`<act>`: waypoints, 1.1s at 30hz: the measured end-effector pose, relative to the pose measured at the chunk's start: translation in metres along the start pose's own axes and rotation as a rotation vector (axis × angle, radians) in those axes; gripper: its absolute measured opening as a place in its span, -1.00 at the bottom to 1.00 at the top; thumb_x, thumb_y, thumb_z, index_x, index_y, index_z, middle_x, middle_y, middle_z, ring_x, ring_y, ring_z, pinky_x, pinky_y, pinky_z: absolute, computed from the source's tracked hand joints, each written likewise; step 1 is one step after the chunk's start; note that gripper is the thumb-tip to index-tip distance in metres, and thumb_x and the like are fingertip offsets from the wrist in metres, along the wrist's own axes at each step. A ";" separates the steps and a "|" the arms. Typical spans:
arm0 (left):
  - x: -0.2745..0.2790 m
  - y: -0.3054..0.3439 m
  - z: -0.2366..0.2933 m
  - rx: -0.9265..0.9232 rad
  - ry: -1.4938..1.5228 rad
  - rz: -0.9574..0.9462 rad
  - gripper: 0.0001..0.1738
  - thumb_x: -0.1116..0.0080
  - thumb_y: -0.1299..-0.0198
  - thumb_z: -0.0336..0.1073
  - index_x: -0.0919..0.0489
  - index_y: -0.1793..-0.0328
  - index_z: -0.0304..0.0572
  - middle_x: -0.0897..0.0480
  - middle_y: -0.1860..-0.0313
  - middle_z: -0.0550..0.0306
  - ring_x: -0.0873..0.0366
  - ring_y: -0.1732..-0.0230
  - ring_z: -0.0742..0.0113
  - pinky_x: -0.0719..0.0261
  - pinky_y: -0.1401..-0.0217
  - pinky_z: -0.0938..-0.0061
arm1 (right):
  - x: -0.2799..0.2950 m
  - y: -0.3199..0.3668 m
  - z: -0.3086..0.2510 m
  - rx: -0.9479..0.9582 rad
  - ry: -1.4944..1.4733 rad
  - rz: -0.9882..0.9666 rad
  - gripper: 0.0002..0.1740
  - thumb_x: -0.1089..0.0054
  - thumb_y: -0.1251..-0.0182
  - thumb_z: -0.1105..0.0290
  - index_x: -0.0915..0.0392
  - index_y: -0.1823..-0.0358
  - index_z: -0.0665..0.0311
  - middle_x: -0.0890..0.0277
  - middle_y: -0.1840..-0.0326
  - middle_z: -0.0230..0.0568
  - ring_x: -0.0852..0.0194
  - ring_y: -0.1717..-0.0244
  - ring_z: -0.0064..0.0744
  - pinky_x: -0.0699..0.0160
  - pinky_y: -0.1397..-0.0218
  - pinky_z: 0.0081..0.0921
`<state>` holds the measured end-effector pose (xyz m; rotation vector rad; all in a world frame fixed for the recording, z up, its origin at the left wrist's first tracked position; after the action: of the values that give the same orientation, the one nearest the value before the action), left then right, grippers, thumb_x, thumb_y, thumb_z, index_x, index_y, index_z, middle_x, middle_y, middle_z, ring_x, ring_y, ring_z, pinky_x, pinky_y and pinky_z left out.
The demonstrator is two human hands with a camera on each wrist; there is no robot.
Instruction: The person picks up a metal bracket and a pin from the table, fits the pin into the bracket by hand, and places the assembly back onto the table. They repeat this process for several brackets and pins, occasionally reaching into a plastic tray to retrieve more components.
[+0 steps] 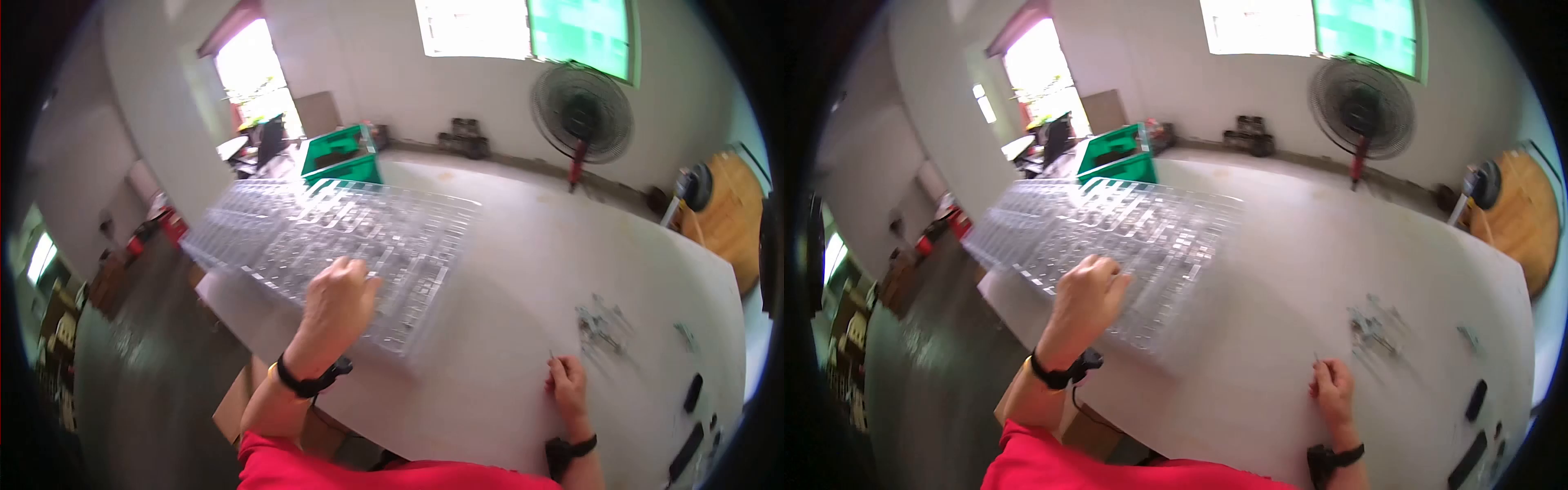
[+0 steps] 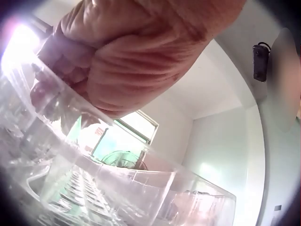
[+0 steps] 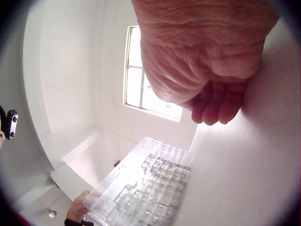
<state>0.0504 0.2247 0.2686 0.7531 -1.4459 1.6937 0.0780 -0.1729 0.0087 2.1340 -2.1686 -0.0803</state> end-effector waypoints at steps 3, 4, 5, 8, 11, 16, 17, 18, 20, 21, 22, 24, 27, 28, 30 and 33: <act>0.007 0.013 0.053 -0.088 0.232 -0.049 -0.86 -0.30 -0.21 -0.35 -0.66 0.27 -0.30 -0.64 0.33 -0.08 -0.63 0.35 0.03 -0.57 0.24 0.27 | 0.001 0.000 0.003 -0.054 0.032 0.040 -0.78 -0.13 -0.49 0.29 -0.55 0.20 0.33 -0.49 0.52 -0.36 -0.46 0.52 -0.60 -0.47 0.46 -0.59; 0.002 0.018 0.072 -0.110 0.315 -0.121 -0.88 -0.31 -0.20 -0.37 -0.66 0.26 -0.29 -0.63 0.35 -0.05 -0.61 0.39 0.09 -0.56 0.28 0.31 | -0.001 0.003 -0.003 -0.035 0.061 0.028 -0.77 -0.13 -0.50 0.28 -0.54 0.21 0.33 -0.50 0.52 -0.36 -0.47 0.51 -0.60 -0.48 0.45 -0.59; -0.002 0.025 0.096 -0.164 0.360 -0.163 -0.88 -0.31 -0.20 -0.37 -0.66 0.26 -0.29 -0.63 0.35 -0.05 -0.61 0.39 0.09 -0.56 0.28 0.31 | -0.002 0.003 -0.009 -0.010 0.089 0.009 -0.76 -0.13 -0.50 0.27 -0.54 0.22 0.34 -0.50 0.52 -0.35 -0.48 0.51 -0.60 -0.49 0.44 -0.59; -0.023 0.043 0.148 -0.209 0.584 -0.340 -0.88 -0.32 -0.21 -0.36 -0.68 0.25 -0.28 -0.60 0.39 -0.02 -0.59 0.43 0.14 -0.54 0.32 0.36 | -0.006 0.009 -0.003 -0.028 0.003 -0.041 -0.76 -0.11 -0.52 0.26 -0.54 0.18 0.32 -0.50 0.51 -0.35 -0.47 0.51 -0.61 -0.50 0.44 -0.58; -0.048 0.053 0.200 -0.343 0.709 -0.513 -0.87 -0.32 -0.21 -0.35 -0.69 0.23 -0.28 -0.61 0.40 -0.02 -0.59 0.43 0.14 -0.53 0.32 0.37 | -0.026 0.014 -0.002 -0.107 -0.131 -0.211 -0.76 -0.09 -0.55 0.24 -0.51 0.17 0.29 -0.51 0.49 -0.35 -0.48 0.51 -0.61 -0.51 0.45 -0.57; -0.135 0.037 0.257 -0.395 0.814 -0.619 -0.79 -0.27 -0.26 -0.30 -0.65 0.23 -0.37 -0.61 0.40 -0.09 -0.57 0.44 0.10 -0.54 0.30 0.32 | 0.021 0.010 -0.015 0.069 -0.440 0.214 -0.80 -0.01 -0.59 0.25 -0.42 0.17 0.21 -0.41 0.51 -0.43 -0.36 0.58 -0.63 -0.42 0.54 -0.61; -0.158 0.035 0.262 -0.372 0.847 -0.620 -0.77 -0.26 -0.26 -0.29 -0.64 0.24 -0.38 -0.61 0.40 -0.11 -0.56 0.44 0.07 -0.53 0.30 0.31 | 0.026 0.008 -0.017 0.070 -0.448 0.220 -0.80 -0.01 -0.59 0.25 -0.42 0.17 0.21 -0.41 0.51 -0.43 -0.36 0.58 -0.63 -0.42 0.54 -0.61; -0.177 0.035 0.270 -0.379 0.841 -0.625 -0.77 -0.26 -0.26 -0.29 -0.64 0.24 -0.38 -0.61 0.40 -0.11 -0.56 0.44 0.07 -0.53 0.30 0.31 | 0.041 0.009 -0.020 0.101 -0.512 0.313 -0.82 0.00 -0.60 0.25 -0.41 0.15 0.19 -0.39 0.51 -0.43 -0.33 0.59 -0.64 -0.40 0.56 -0.61; -0.212 0.038 0.286 -0.399 0.814 -0.622 -0.77 -0.27 -0.24 -0.27 -0.64 0.21 -0.37 -0.62 0.33 -0.13 -0.57 0.43 0.04 -0.55 0.28 0.28 | 0.064 0.011 -0.018 0.158 -0.595 0.470 -0.84 0.02 -0.60 0.26 -0.39 0.12 0.19 -0.35 0.52 -0.43 -0.28 0.61 -0.63 -0.34 0.60 -0.60; -0.230 0.041 0.293 -0.407 0.811 -0.630 -0.77 -0.27 -0.24 -0.27 -0.64 0.21 -0.37 -0.62 0.33 -0.13 -0.57 0.43 0.04 -0.55 0.28 0.28 | 0.069 0.010 -0.016 0.157 -0.601 0.479 -0.84 0.02 -0.60 0.26 -0.39 0.12 0.19 -0.35 0.52 -0.43 -0.28 0.61 -0.63 -0.34 0.60 -0.60; -0.241 0.043 0.302 -0.434 0.779 -0.614 -0.75 -0.28 -0.22 -0.26 -0.63 0.19 -0.36 -0.62 0.28 -0.14 -0.59 0.38 0.03 -0.56 0.24 0.25 | 0.076 0.010 -0.015 0.173 -0.638 0.518 -0.83 0.02 -0.59 0.26 -0.39 0.12 0.19 -0.35 0.52 -0.43 -0.28 0.61 -0.63 -0.33 0.61 -0.60; -0.259 0.049 0.316 -0.486 0.643 -0.638 -0.68 -0.30 -0.17 -0.24 -0.59 0.04 -0.30 -0.59 0.08 -0.14 -0.62 0.12 -0.04 -0.58 0.06 0.17 | 0.088 0.008 -0.012 0.190 -0.677 0.556 -0.83 0.02 -0.59 0.26 -0.40 0.12 0.20 -0.35 0.52 -0.42 -0.28 0.61 -0.63 -0.31 0.62 -0.60; -0.272 0.056 0.334 -0.567 0.553 -0.551 -0.62 -0.30 -0.14 -0.26 -0.55 -0.05 -0.27 -0.56 -0.01 -0.14 -0.56 -0.07 -0.08 -0.56 -0.02 0.14 | 0.099 0.006 -0.009 0.223 -0.705 0.587 -0.83 0.01 -0.58 0.26 -0.40 0.11 0.20 -0.35 0.50 -0.41 -0.25 0.61 -0.60 -0.29 0.61 -0.57; -0.277 0.059 0.338 -0.592 0.531 -0.572 -0.64 -0.28 -0.13 -0.27 -0.50 0.01 -0.29 -0.52 -0.03 -0.14 -0.54 -0.06 -0.15 -0.59 -0.06 0.09 | 0.101 0.006 -0.011 0.219 -0.687 0.592 -0.83 0.00 -0.58 0.26 -0.40 0.11 0.20 -0.35 0.49 -0.40 -0.26 0.61 -0.60 -0.29 0.61 -0.57; -0.287 0.062 0.340 -0.603 0.529 -0.563 -0.68 -0.24 -0.14 -0.32 -0.50 0.01 -0.29 -0.53 -0.01 -0.15 -0.55 -0.04 -0.16 -0.59 -0.05 0.09 | 0.102 0.007 -0.013 0.212 -0.668 0.598 -0.83 -0.01 -0.58 0.26 -0.40 0.11 0.21 -0.36 0.49 -0.40 -0.26 0.61 -0.60 -0.29 0.61 -0.57; -0.304 0.061 0.338 -0.575 0.542 -0.565 -0.74 -0.16 -0.15 -0.42 -0.51 0.02 -0.28 -0.56 0.06 -0.17 -0.56 0.01 -0.19 -0.59 0.00 0.07 | 0.101 0.006 -0.012 0.193 -0.669 0.584 -0.83 0.00 -0.57 0.27 -0.40 0.12 0.22 -0.37 0.52 -0.40 -0.27 0.63 -0.61 -0.29 0.63 -0.58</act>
<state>0.1442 -0.1644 0.0451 0.2971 -1.1037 0.8816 0.0722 -0.2731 0.0242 1.5901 -3.2047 -0.6365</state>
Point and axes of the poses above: each hand's wrist, its own y-axis away from the middle knuckle, its own x-axis out of the back of the hand, z = x × y, the point moved 10 cm from there along -y, towards the middle knuckle
